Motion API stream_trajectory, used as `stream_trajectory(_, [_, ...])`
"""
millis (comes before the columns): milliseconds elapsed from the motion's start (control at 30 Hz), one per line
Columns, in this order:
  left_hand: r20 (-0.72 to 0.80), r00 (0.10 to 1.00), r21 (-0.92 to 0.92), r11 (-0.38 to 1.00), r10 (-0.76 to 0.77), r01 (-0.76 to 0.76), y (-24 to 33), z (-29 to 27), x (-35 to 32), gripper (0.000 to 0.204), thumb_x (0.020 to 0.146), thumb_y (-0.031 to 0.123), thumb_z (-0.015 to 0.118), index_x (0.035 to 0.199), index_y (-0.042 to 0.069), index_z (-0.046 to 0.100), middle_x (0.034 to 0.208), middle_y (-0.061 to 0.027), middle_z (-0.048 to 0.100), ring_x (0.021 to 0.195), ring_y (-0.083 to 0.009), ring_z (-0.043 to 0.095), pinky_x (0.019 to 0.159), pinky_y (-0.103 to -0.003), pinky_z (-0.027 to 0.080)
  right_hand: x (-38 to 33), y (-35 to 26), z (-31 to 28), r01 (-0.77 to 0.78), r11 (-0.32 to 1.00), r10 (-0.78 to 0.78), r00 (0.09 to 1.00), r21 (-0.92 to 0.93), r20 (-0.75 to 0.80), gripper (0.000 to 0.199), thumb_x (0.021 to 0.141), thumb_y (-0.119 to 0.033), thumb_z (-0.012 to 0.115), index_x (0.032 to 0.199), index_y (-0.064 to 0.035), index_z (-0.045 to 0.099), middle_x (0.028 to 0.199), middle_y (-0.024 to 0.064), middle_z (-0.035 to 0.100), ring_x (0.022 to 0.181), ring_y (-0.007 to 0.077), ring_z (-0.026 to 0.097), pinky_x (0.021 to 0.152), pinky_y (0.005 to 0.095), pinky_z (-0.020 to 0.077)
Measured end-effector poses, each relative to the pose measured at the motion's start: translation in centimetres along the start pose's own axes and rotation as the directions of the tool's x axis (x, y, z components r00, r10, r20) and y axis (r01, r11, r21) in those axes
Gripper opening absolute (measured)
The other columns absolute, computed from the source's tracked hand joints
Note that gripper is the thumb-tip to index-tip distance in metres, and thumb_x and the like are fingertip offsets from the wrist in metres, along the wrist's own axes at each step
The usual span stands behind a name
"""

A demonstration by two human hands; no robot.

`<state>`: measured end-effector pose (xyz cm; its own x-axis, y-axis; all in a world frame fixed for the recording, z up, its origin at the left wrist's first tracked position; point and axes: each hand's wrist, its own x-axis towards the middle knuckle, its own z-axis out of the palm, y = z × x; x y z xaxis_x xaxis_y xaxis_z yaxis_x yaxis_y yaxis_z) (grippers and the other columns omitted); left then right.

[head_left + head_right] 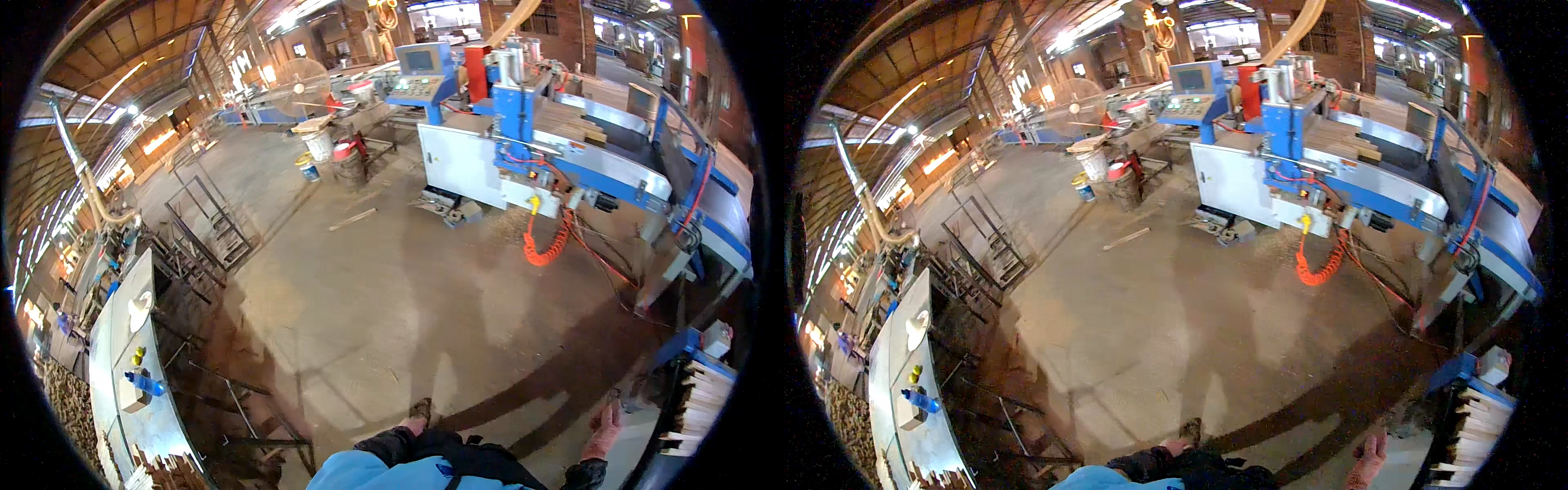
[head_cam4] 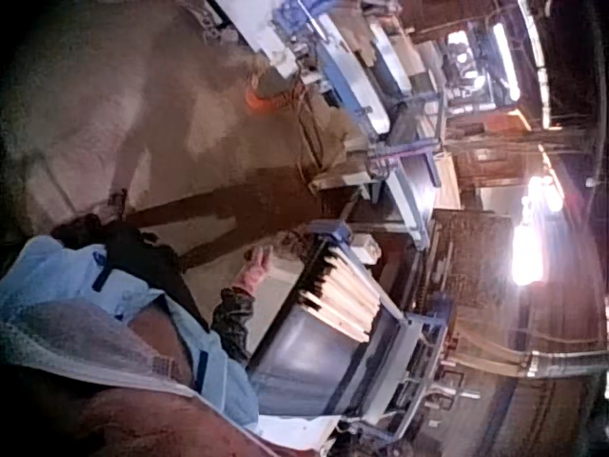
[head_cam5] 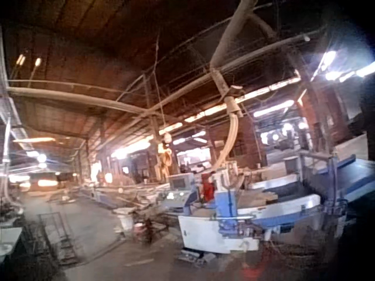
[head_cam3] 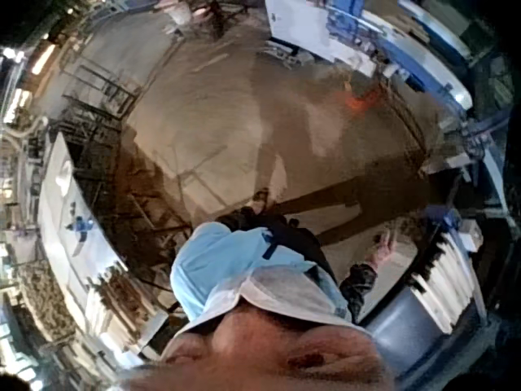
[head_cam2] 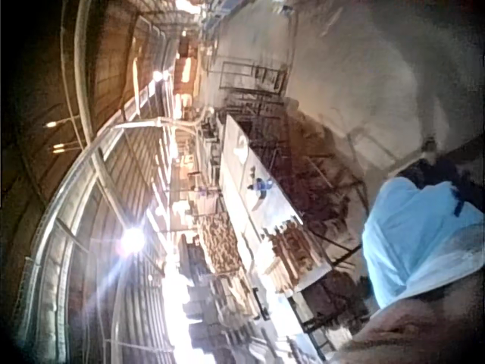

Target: The person walks through a workshop and gathers stacks of wooden planks from a metal table. They carry the planks to a conveyor belt and place them onto the moving belt. The person then retrieves more planks from the floor and table, continuing to load them onto the conveyor.

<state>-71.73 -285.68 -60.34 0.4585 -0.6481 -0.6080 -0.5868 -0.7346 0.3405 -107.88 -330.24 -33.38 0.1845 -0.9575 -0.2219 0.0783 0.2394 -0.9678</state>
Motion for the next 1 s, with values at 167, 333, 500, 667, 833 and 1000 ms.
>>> stream_trajectory(167, [-0.104, 0.993, -0.084, 0.996, -0.052, 0.043, -10.8, -4.0, -3.0, 0.044, 0.111, 0.036, 0.04, 0.14, 0.012, 0.063, 0.135, -0.0229, 0.07, 0.123, -0.0437, 0.067, 0.108, -0.053, 0.051, 3.0, 13.7, 8.8, -0.384, 0.834, 0.201, 0.88, 0.396, 0.43, 0.042, 0.105, -0.024, 0.07, 0.143, -0.009, 0.063, 0.091, 0.0042, 0.065, 0.067, 0.0143, 0.057, 0.057, 0.0361, 0.0466])
stream_trajectory(333, [0.018, 0.97, -0.177, 0.954, -0.242, 0.241, -18.3, -9.7, -4.8, 0.052, 0.112, 0.05, 0.041, 0.122, 0.007, 0.068, 0.122, -0.0244, 0.074, 0.106, -0.0413, 0.072, 0.092, -0.053, 0.056, -5.3, 10.3, 21.3, -0.393, 0.92, 0.39, 0.914, 0.003, 0.107, 0.01, 0.1, -0.013, 0.065, 0.104, -0.0107, 0.057, 0.08, 0.0012, 0.05, 0.065, 0.013, 0.049, 0.054, 0.0331, 0.04])
stream_trajectory(500, [0.159, 0.893, -0.751, 0.536, -0.421, 0.386, -23.1, -12.7, -4.5, 0.049, 0.106, 0.052, 0.052, 0.116, 0.006, 0.066, 0.099, -0.017, 0.068, 0.087, -0.0343, 0.066, 0.069, -0.05, 0.051, -6.4, 12.0, 25.1, -0.418, 0.886, 0.457, 0.863, -0.202, 0.215, 0.016, 0.099, -0.012, 0.066, 0.113, -0.0046, 0.064, 0.085, 0.0043, 0.058, 0.069, 0.0177, 0.058, 0.058, 0.0365, 0.0503])
stream_trajectory(667, [0.178, 0.909, -0.806, 0.474, -0.378, 0.355, -22.8, -12.7, -5.1, 0.052, 0.107, 0.056, 0.051, 0.111, 0.007, 0.067, 0.093, -0.0163, 0.069, 0.082, -0.0341, 0.066, 0.066, -0.05, 0.05, -7.2, 13.5, 27.1, -0.425, 0.827, 0.495, 0.861, -0.368, 0.118, 0.011, 0.093, -0.012, 0.071, 0.099, -0.004, 0.066, 0.086, 0.0058, 0.063, 0.075, 0.0214, 0.065, 0.06, 0.0383, 0.0558])
stream_trajectory(833, [0.059, 0.995, -0.43, 0.897, -0.085, 0.102, -19.6, -12.3, -3.8, 0.048, 0.106, 0.054, 0.052, 0.118, 0.009, 0.065, 0.103, -0.0207, 0.073, 0.094, -0.041, 0.069, 0.079, -0.052, 0.052, -1.3, 28.1, 15.1, 0.351, 0.777, 0.075, 0.773, -0.523, 0.629, 0.024, 0.074, -0.021, 0.083, 0.081, -0.0058, 0.067, 0.084, 0.0109, 0.068, 0.078, 0.0307, 0.068, 0.065, 0.0458, 0.0571])
stream_trajectory(1000, [0.035, 0.999, -0.35, 0.936, 0.042, -0.027, -19.8, -11.7, -7.0, 0.046, 0.104, 0.053, 0.054, 0.123, 0.012, 0.063, 0.117, -0.0263, 0.073, 0.111, -0.0484, 0.069, 0.09, -0.055, 0.053, -5.3, 24.2, 17.8, 0.741, -0.108, 0.567, 0.594, -0.663, 0.571, 0.041, 0.08, -0.041, 0.088, 0.103, -0.0109, 0.074, 0.099, 0.0086, 0.078, 0.103, 0.0352, 0.072, 0.087, 0.0487, 0.0587])
